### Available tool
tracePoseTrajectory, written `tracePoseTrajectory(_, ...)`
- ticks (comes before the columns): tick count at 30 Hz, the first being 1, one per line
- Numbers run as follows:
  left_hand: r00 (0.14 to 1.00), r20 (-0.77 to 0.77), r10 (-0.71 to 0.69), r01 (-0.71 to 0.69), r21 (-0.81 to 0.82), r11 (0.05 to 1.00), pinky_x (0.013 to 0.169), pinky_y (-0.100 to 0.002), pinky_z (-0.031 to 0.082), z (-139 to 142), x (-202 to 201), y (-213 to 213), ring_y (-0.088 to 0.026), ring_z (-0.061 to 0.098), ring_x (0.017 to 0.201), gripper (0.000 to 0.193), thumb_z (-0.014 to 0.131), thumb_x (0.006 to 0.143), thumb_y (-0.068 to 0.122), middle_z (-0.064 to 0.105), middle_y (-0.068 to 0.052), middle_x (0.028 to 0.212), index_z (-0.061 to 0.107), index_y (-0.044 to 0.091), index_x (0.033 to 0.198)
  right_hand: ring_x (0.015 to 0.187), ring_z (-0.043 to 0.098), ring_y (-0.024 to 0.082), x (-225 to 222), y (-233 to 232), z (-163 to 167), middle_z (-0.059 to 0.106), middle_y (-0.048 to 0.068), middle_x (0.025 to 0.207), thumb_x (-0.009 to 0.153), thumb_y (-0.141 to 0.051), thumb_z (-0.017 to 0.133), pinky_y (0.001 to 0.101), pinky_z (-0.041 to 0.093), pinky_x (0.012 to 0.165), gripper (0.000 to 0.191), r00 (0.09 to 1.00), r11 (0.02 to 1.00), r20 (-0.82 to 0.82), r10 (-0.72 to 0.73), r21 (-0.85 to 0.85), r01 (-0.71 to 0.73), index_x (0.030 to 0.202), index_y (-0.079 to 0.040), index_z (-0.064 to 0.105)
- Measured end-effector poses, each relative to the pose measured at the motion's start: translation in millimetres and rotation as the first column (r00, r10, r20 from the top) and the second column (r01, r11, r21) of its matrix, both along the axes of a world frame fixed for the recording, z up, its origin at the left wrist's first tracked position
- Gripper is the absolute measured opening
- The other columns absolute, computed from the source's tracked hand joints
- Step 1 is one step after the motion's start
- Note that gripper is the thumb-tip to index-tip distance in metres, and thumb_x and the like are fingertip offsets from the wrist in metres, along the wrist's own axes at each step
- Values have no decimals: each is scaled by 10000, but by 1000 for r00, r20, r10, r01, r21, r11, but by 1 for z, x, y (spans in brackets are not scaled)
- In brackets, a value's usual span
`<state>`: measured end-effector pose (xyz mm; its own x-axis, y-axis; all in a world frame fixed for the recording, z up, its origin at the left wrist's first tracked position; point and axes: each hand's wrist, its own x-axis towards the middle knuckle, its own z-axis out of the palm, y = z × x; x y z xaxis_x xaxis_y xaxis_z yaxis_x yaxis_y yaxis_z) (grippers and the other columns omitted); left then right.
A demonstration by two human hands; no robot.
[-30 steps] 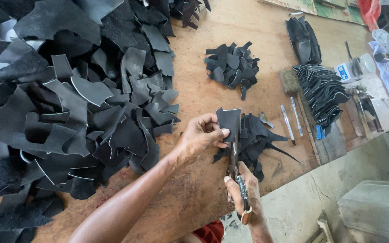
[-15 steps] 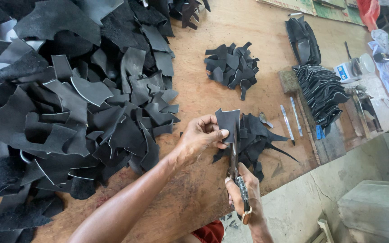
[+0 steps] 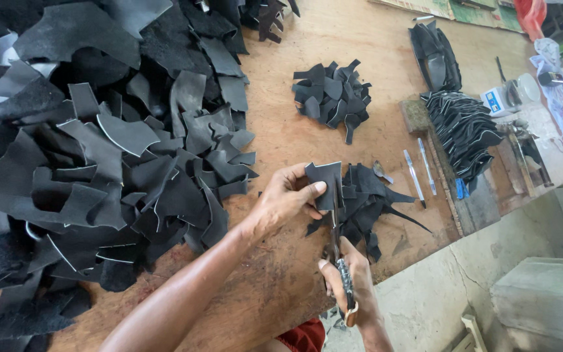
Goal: The person trims irregular black leather pieces with scissors, cutting off excess edges one piece at a time. Trimmed pieces are placed into a pile on the table while offcuts accumulate nearby, working through a large heap of leather scraps.
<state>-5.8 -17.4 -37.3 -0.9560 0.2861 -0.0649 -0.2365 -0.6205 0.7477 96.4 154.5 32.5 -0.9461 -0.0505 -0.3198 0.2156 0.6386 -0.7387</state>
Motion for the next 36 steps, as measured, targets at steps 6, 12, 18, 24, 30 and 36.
tracePoseTrajectory(6, 997, -71, -39, 39, 0, 999, 625, -274, 627, 11, 7, 3, -96, 698, 738, 182, 663, 973, 113, 728, -44, 926, 677, 26, 1132, 707, 551, 128, -14, 1, 16, 532, 49, 766, 854, -192, 604, 307, 500, 613, 256, 986, 981, -97, 135, -128, -147, 1051, -29, 596)
tracePoseTrajectory(12, 998, -20, -54, 55, 29, 998, 600, -272, 620, 21, 12, 1, -107, 683, 685, 138, 624, 1009, 119, 701, -57, 865, 655, 4, 1079, 734, 549, 146, -15, 0, 23, 551, 60, 817, 860, -213, 586, 318, 500, 656, 354, 996, 965, -1, 85, -249, -83, 1150, -12, 566)
tracePoseTrajectory(18, 998, 6, -57, 56, 75, 996, 573, -270, 615, 22, 12, 3, -124, 692, 658, 160, 613, 1011, 115, 701, -83, 858, 643, -9, 1108, 666, 498, 137, -14, 0, 22, 515, 42, 735, 870, -231, 574, 302, 439, 607, 409, 987, 973, -115, 114, -189, -134, 1213, -10, 596)
tracePoseTrajectory(24, 998, 29, -60, 54, 166, 985, 572, -260, 603, 19, 14, 6, -121, 690, 665, 173, 602, 1018, 94, 712, -80, 891, 648, -23, 1137, 603, 527, 120, -15, 1, 20, 527, 29, 691, 848, -229, 561, 289, 467, 543, 437, 985, 966, -121, 120, -213, -144, 1215, 6, 585)
tracePoseTrajectory(30, 995, 57, -77, 63, 215, 974, 563, -252, 596, 15, 15, 9, -125, 689, 657, 187, 601, 1020, 87, 709, -84, 890, 641, -35, 1157, 555, 538, 128, -14, 3, 16, 519, 37, 655, 857, -209, 581, 290, 479, 515, 402, 994, 968, -69, 83, -230, -97, 1178, 33, 592)
tracePoseTrajectory(36, 991, 95, -98, 65, 302, 951, 568, -255, 602, 13, 17, 10, -144, 702, 656, 224, 591, 1023, 75, 705, -115, 890, 631, -60, 1197, 554, 533, 112, -14, 2, 6, 515, 12, 668, 838, -177, 574, 276, 478, 487, 447, 995, 955, -76, 57, -285, -77, 1243, 11, 580)
